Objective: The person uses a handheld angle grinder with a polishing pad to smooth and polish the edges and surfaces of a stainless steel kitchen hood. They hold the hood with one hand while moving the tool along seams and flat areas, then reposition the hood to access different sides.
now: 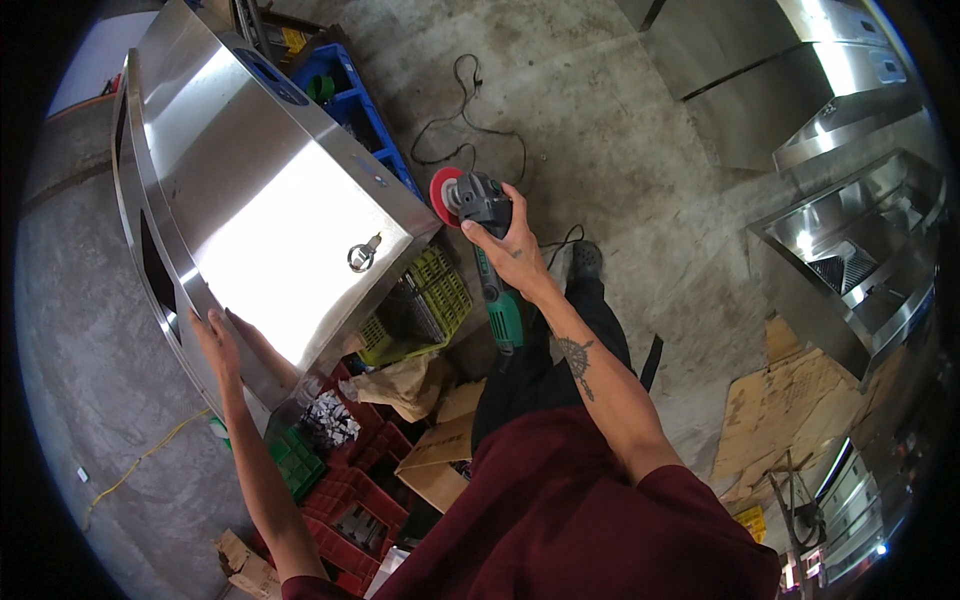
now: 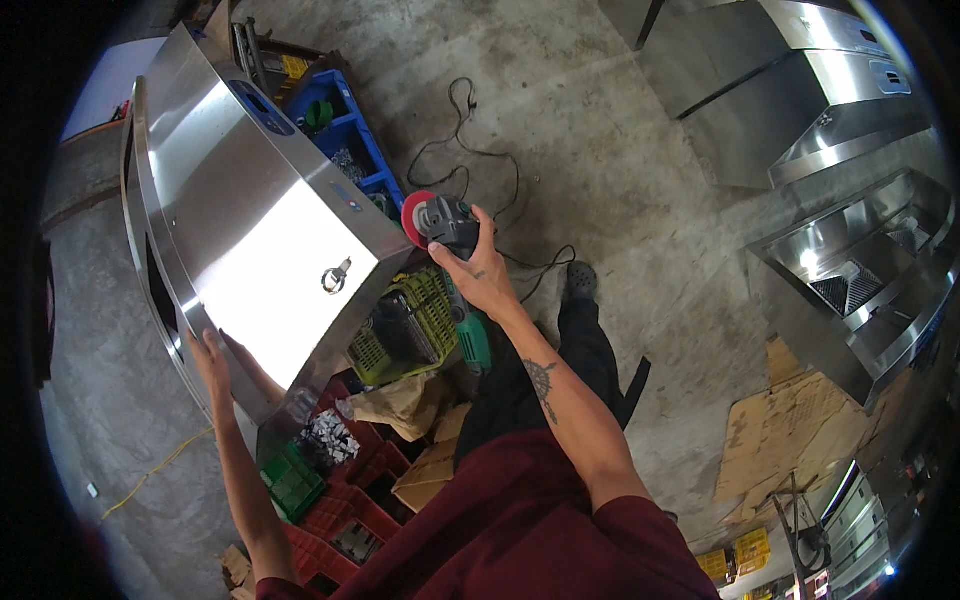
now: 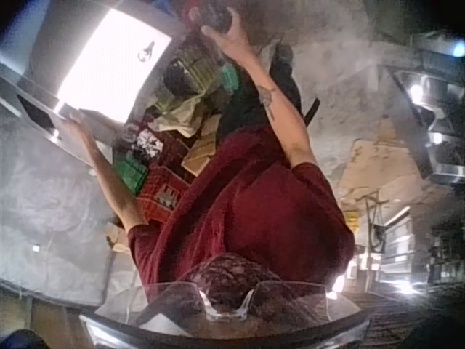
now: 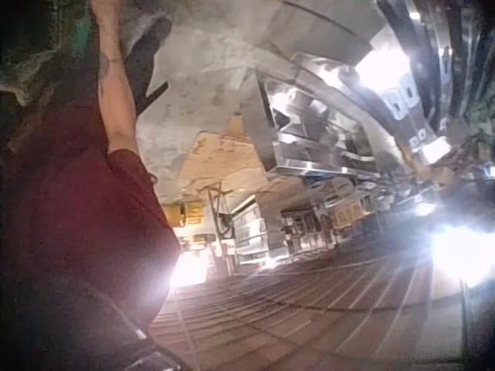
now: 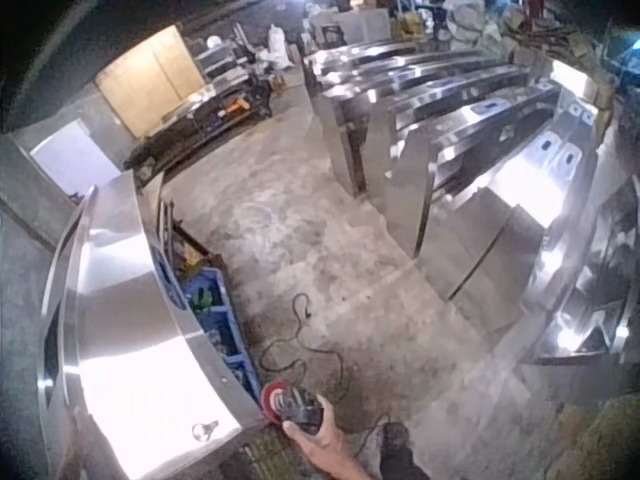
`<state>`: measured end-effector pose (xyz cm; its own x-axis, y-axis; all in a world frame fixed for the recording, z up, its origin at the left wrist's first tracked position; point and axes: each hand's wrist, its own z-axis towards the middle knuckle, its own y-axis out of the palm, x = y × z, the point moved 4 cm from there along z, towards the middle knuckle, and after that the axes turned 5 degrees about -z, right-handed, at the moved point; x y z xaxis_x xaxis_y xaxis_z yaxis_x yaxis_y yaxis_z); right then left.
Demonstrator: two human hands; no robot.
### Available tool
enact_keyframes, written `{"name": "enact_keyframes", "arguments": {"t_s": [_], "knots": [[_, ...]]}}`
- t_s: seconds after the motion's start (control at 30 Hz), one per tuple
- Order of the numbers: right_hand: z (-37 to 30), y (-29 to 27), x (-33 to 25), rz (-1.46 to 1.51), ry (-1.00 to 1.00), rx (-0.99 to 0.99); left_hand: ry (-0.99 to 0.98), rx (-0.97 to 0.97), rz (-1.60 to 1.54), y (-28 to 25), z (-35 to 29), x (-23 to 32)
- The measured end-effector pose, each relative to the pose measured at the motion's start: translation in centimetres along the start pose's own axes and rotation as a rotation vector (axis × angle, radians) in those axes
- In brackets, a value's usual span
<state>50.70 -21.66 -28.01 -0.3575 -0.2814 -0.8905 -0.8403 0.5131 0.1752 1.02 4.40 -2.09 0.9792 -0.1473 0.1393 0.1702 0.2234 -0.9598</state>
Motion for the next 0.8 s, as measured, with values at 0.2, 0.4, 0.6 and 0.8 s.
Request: {"name": "enact_keyframes", "arguments": {"t_s": [0.2,0.4,0.6,0.8], "knots": [[0.4,0.2,0.2,0.014,-0.015,-0.007,-0.063,-0.03,-0.053,0.1,-0.4,1.1],[-0.1,0.8,-0.5,-0.013,-0.041,0.008,-0.083,-0.033,-0.069,-0.2,-0.6,1.4],[-1.4,1.4,-2.6,0.045,-0.064,-0.019,-0.042,-0.007,-0.048,-0.5,0.0,0.6],[-2.4,2.2,-4.0,0.033,-0.162,0.002,-0.046,-0.006,-0.052,-0.4,0.0,0.4]]}}
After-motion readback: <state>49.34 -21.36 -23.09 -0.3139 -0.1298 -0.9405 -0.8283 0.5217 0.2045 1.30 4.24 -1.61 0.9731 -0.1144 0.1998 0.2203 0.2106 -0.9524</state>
